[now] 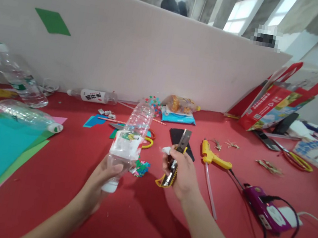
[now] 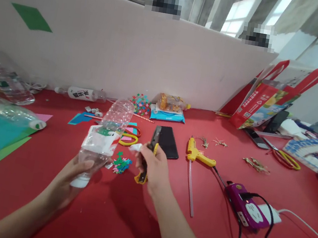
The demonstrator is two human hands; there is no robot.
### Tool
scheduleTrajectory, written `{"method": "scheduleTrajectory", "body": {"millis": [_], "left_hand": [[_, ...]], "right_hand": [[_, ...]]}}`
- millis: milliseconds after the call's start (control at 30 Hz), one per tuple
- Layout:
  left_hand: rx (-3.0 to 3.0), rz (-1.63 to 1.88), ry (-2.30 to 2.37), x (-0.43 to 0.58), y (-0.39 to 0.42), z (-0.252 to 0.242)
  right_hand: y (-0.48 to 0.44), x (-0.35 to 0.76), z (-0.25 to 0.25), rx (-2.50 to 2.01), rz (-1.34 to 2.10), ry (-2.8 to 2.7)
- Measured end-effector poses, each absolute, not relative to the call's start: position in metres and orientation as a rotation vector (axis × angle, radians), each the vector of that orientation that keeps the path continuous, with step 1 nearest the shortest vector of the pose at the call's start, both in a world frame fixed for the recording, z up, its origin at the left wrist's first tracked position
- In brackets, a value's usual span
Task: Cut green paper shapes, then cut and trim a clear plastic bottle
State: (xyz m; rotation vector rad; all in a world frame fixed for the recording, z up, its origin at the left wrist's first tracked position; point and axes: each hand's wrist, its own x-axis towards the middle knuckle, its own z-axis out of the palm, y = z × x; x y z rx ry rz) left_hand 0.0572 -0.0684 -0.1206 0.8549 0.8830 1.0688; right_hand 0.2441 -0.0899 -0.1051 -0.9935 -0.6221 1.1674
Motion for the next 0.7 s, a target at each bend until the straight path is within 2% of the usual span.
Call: {"method": "scheduleTrajectory", "body": {"millis": [167, 333, 700], "left_hand": [[0.925, 1.044, 0.837, 0.055, -0.069, -0.123], [0.719, 0.995, 0.709, 0.053, -0.067, -0.125], [0.557, 0.9, 0.458, 0.053, -0.069, -0.123]], "right_hand": [[-0.097, 0.24, -0.1, -1.108, 1.206, -0.829], [-0.1, 0.236, -0.096, -1.249, 1.182, -1.027], [-0.098, 0.223, -0.117, -1.548, 0.78, -1.237]]}}
